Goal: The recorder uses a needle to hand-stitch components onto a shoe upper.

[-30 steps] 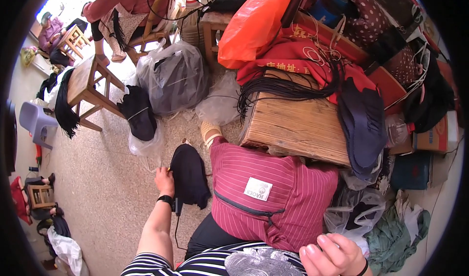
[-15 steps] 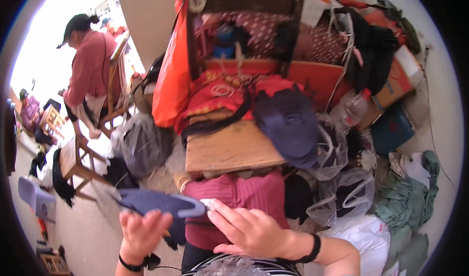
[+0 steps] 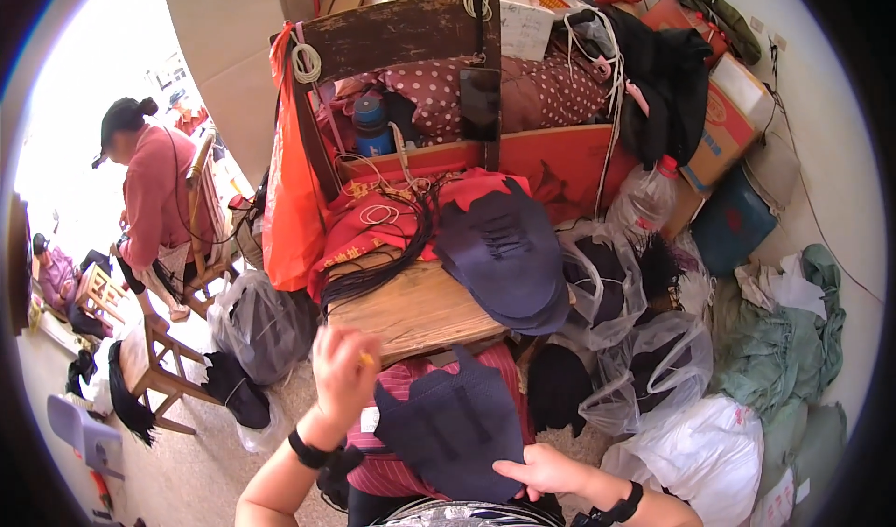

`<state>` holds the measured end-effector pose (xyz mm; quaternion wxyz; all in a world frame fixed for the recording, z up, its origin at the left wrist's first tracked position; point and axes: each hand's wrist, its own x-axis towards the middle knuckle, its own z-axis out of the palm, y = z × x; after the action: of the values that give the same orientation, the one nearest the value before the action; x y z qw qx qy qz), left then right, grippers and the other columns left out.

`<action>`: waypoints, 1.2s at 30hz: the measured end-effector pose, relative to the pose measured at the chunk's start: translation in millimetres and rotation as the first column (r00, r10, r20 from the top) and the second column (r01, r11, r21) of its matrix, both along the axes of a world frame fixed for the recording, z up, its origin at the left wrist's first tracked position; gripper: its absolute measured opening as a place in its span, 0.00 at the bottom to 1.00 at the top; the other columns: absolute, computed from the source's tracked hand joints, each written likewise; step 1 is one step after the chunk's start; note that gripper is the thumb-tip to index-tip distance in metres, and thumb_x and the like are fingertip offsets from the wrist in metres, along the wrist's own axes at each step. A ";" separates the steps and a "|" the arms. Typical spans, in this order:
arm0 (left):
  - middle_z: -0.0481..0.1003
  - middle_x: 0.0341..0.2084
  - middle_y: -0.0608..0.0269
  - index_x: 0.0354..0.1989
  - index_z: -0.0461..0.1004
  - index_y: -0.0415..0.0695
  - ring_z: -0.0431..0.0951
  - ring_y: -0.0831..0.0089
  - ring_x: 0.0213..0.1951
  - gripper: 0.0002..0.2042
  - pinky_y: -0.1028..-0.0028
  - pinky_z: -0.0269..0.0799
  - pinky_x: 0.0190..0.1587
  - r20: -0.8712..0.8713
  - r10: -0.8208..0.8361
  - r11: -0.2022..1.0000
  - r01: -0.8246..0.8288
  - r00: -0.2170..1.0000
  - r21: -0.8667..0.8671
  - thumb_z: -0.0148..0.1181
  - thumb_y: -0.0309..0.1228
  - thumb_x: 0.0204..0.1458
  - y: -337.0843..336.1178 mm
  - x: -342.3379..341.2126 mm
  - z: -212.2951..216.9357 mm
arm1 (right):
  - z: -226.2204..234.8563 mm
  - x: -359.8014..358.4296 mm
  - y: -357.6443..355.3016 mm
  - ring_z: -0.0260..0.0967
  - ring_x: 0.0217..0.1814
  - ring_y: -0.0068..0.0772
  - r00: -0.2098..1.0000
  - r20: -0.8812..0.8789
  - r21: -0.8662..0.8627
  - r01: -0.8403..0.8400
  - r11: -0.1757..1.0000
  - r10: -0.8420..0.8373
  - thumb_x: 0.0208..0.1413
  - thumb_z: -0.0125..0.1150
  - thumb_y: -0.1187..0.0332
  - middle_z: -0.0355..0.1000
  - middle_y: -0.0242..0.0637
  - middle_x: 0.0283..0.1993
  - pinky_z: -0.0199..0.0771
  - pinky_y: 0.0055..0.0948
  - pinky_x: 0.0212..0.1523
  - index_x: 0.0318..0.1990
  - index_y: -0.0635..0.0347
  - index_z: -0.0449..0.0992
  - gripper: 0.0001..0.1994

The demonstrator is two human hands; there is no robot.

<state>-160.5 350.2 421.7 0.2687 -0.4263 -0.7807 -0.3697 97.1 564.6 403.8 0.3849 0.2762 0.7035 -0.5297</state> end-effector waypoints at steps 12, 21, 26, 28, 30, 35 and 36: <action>0.73 0.33 0.59 0.39 0.82 0.46 0.75 0.56 0.43 0.09 0.59 0.71 0.46 0.048 0.259 0.959 -0.251 0.965 -0.128 0.70 0.29 0.49 46.3 -116.8 -48.6 | 33.9 -54.8 17.1 0.78 0.30 0.46 0.561 -0.736 0.609 0.301 0.734 0.380 0.60 0.66 0.62 0.76 0.39 0.28 0.76 0.40 0.29 0.33 0.57 0.74 0.10; 0.73 0.29 0.58 0.33 0.79 0.41 0.76 0.59 0.34 0.07 0.66 0.72 0.36 0.217 0.073 0.984 -0.106 0.973 0.144 0.69 0.18 0.47 40.2 -92.8 -31.3 | 25.8 -111.7 6.6 0.75 0.25 0.32 0.601 -0.799 0.136 0.188 0.973 -0.004 0.64 0.64 0.63 0.78 0.36 0.27 0.75 0.31 0.30 0.39 0.61 0.77 0.10; 0.73 0.26 0.61 0.31 0.78 0.43 0.75 0.62 0.30 0.11 0.67 0.71 0.33 0.054 -0.252 0.966 0.248 0.966 0.067 0.69 0.17 0.39 15.3 -1.8 -7.6 | 28.9 -149.7 -7.1 0.76 0.37 0.24 0.525 -0.548 -0.634 0.248 0.733 -0.651 0.74 0.52 0.59 0.79 0.39 0.42 0.79 0.26 0.40 0.54 0.63 0.73 0.15; 0.73 0.26 0.63 0.32 0.79 0.44 0.74 0.63 0.29 0.11 0.68 0.71 0.32 0.228 -0.476 0.874 0.485 0.849 0.018 0.70 0.19 0.39 -0.2 39.1 -5.6 | 30.6 -153.8 -4.1 0.72 0.31 0.20 0.570 -0.137 -0.822 0.391 0.415 -0.810 0.76 0.43 0.57 0.76 0.37 0.35 0.74 0.22 0.32 0.56 0.65 0.72 0.19; 0.73 0.26 0.63 0.33 0.80 0.44 0.74 0.65 0.28 0.10 0.69 0.70 0.31 0.422 -0.564 0.791 0.611 0.710 0.031 0.71 0.20 0.41 -11.6 66.5 -8.6 | 30.3 -150.5 -0.5 0.67 0.28 0.18 0.632 -0.123 -0.805 0.388 0.450 -0.765 0.76 0.43 0.57 0.73 0.33 0.32 0.69 0.21 0.29 0.54 0.64 0.72 0.19; 0.66 0.32 0.71 0.58 0.70 0.42 0.63 0.80 0.28 0.18 0.77 0.63 0.31 0.844 -0.420 0.899 0.285 0.335 0.334 0.62 0.28 0.61 -24.1 79.2 -22.9 | 18.5 -122.4 -17.1 0.53 0.25 0.12 0.754 -0.354 -0.615 0.259 0.745 -0.554 0.75 0.48 0.58 0.60 0.22 0.27 0.54 0.17 0.23 0.49 0.62 0.74 0.16; 0.66 0.33 0.71 0.61 0.67 0.41 0.62 0.82 0.29 0.18 0.79 0.61 0.31 0.847 -0.508 0.858 0.189 0.160 0.478 0.57 0.28 0.64 -23.3 72.2 -25.1 | 16.6 -115.6 -23.2 0.55 0.27 0.11 0.740 -0.406 -0.576 0.249 0.779 -0.537 0.74 0.51 0.60 0.61 0.20 0.28 0.56 0.16 0.24 0.49 0.61 0.75 0.13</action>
<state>-88.3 326.9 396.6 -0.3006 -0.2419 -0.6005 -0.7004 -18.6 541.4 420.4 0.0971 0.1536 0.5493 -0.8157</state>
